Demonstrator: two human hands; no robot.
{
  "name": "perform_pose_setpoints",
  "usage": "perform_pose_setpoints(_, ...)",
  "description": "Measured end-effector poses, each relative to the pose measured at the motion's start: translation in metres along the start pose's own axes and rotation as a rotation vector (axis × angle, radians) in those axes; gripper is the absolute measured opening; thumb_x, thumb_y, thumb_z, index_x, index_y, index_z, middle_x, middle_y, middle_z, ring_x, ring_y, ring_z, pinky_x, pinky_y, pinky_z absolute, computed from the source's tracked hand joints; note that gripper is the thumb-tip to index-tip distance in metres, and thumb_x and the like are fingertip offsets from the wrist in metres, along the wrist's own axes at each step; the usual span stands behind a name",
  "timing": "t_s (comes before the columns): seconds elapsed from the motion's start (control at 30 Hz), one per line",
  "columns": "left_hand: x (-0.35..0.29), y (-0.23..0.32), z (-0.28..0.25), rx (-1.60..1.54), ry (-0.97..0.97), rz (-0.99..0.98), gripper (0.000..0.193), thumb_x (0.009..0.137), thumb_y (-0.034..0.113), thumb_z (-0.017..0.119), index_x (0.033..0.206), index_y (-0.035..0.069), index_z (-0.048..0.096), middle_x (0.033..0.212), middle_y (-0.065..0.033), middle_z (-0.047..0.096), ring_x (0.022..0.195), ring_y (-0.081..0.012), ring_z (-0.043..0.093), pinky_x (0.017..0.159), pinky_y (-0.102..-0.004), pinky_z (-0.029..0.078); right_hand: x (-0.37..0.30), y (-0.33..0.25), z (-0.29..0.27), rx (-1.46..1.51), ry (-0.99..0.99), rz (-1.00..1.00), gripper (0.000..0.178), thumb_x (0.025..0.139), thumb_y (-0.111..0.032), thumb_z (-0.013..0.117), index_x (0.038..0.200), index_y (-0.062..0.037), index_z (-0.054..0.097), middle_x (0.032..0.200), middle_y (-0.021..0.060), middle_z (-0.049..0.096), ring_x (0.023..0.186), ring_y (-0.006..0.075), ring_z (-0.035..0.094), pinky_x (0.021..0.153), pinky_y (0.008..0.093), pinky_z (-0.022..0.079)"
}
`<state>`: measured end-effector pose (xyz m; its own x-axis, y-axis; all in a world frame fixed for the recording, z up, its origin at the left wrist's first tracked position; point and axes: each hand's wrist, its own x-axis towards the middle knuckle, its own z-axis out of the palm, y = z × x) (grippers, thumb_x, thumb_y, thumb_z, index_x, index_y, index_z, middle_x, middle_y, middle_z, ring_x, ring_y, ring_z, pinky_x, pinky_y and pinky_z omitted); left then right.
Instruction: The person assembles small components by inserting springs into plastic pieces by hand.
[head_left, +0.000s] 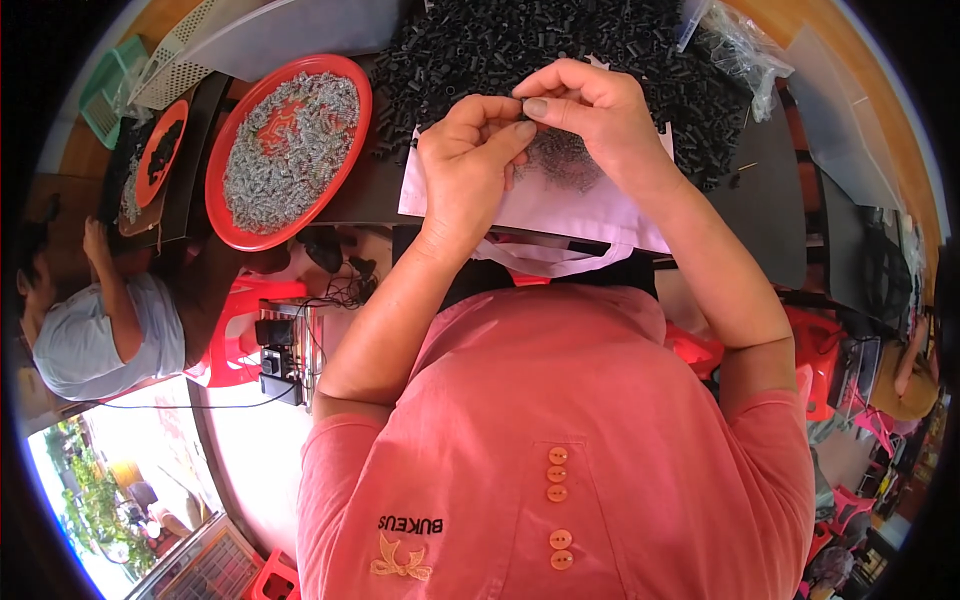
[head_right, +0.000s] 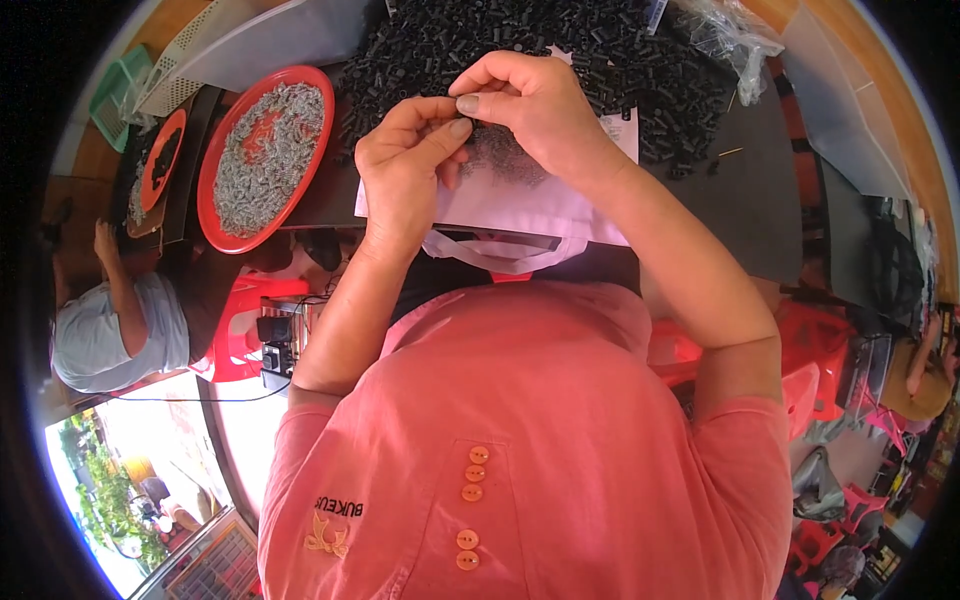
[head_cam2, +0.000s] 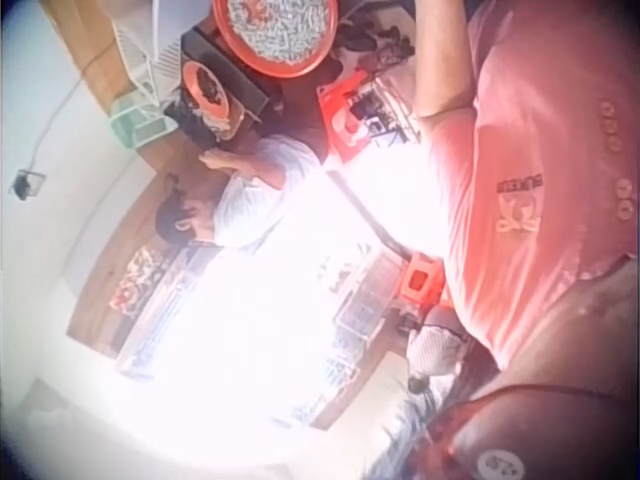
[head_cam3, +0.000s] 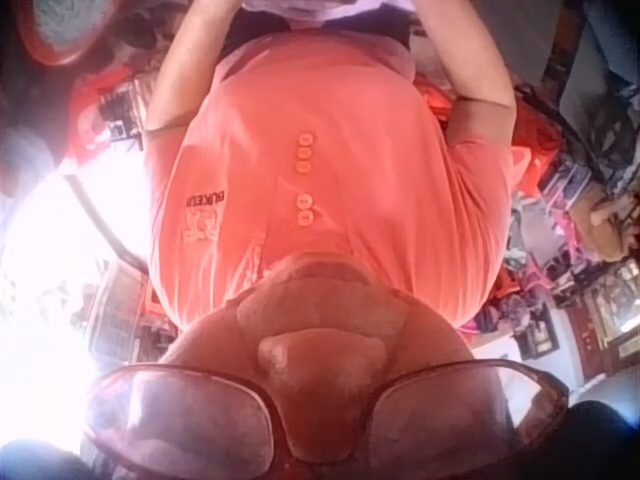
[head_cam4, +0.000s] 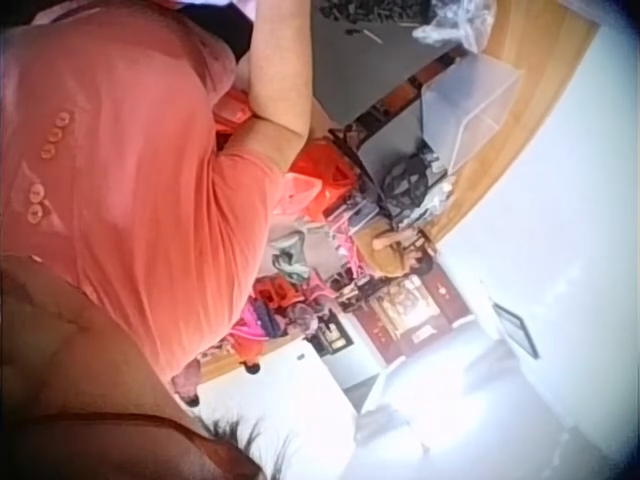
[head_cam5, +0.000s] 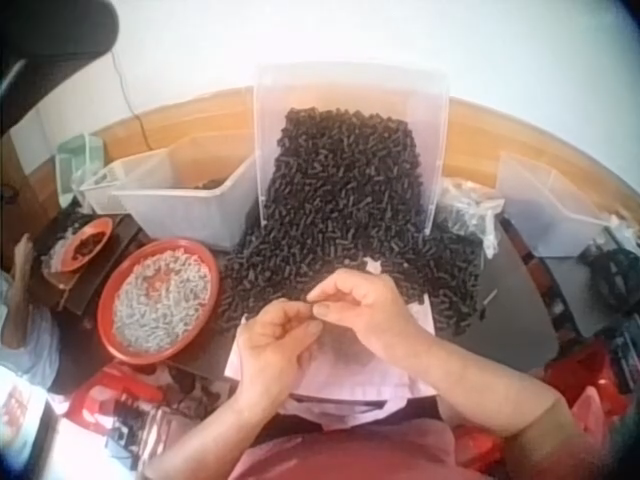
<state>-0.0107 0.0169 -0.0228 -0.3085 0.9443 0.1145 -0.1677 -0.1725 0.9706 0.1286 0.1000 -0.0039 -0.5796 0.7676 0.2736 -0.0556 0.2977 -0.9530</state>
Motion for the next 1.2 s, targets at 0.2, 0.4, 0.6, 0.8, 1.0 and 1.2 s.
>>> perform_pose_setpoints(0.2, 0.0, 0.001, 0.001, 0.04, -0.012, 0.027, 0.013, 0.088, 0.001, 0.068, 0.101, -0.005, 0.067, 0.073, -0.0035, 0.063, 0.058, -0.0062, 0.055, 0.049, -0.0196, 0.041, -0.002, 0.0, -0.002, -0.264, 0.044, -0.19, 0.01, 0.084, -0.004, 0.067, 0.092, 0.0012, 0.068, 0.081, 0.0055, 0.068, 0.073, 0.0123, 0.063, 0.068, 0.0254, 0.049)
perform_pose_setpoints(0.4, 0.001, 0.001, 0.002, 0.07, -0.016, 0.024, 0.012, 0.088, 0.001, 0.068, 0.099, -0.003, 0.067, 0.073, -0.0031, 0.063, 0.058, -0.0059, 0.054, 0.049, -0.0193, 0.039, -0.009, -0.001, 0.001, -0.411, 0.087, -0.244, 0.009, 0.085, -0.004, 0.065, 0.093, 0.0005, 0.066, 0.078, 0.0058, 0.067, 0.071, 0.0125, 0.062, 0.064, 0.0258, 0.048)
perform_pose_setpoints(0.6, 0.0, 0.001, 0.001, 0.067, -0.009, 0.054, 0.01, 0.088, 0.0, 0.067, 0.098, -0.003, 0.067, 0.073, -0.0025, 0.063, 0.058, -0.006, 0.054, 0.049, -0.0194, 0.039, -0.009, -0.003, 0.002, -0.444, 0.066, -0.259, 0.009, 0.089, -0.004, 0.065, 0.096, 0.0006, 0.066, 0.078, 0.0041, 0.067, 0.071, 0.0091, 0.061, 0.064, 0.0237, 0.048)
perform_pose_setpoints(0.8, 0.0, -0.001, 0.002, 0.065, 0.0, 0.065, 0.012, 0.089, 0.001, 0.067, 0.1, -0.003, 0.067, 0.075, -0.0032, 0.064, 0.058, -0.0059, 0.055, 0.049, -0.0197, 0.04, -0.007, -0.005, 0.001, -0.394, 0.079, -0.254, 0.005, 0.086, -0.005, 0.064, 0.089, -0.0014, 0.063, 0.075, 0.0106, 0.065, 0.066, 0.0226, 0.064, 0.061, 0.033, 0.048)
perform_pose_setpoints(1.0, 0.002, 0.002, 0.0, 0.112, -0.06, 0.011, 0.01, 0.085, -0.002, 0.067, 0.095, -0.003, 0.066, 0.068, -0.0021, 0.062, 0.053, -0.0042, 0.052, 0.043, -0.0199, 0.039, -0.009, 0.0, 0.003, -0.503, 0.104, -0.337, 0.005, 0.085, -0.005, 0.063, 0.088, -0.0029, 0.061, 0.077, 0.0107, 0.064, 0.068, 0.0256, 0.064, 0.059, 0.0357, 0.048)
perform_pose_setpoints(1.2, 0.002, 0.006, -0.002, 0.083, -0.085, -0.083, 0.008, 0.085, -0.003, 0.066, 0.093, -0.003, 0.066, 0.068, -0.002, 0.062, 0.054, -0.0045, 0.052, 0.044, -0.02, 0.038, -0.016, 0.003, 0.01, -0.674, 0.171, -0.453, 0.008, 0.084, -0.003, 0.062, 0.091, -0.0047, 0.06, 0.078, 0.0097, 0.064, 0.067, 0.0291, 0.065, 0.055, 0.0371, 0.05)
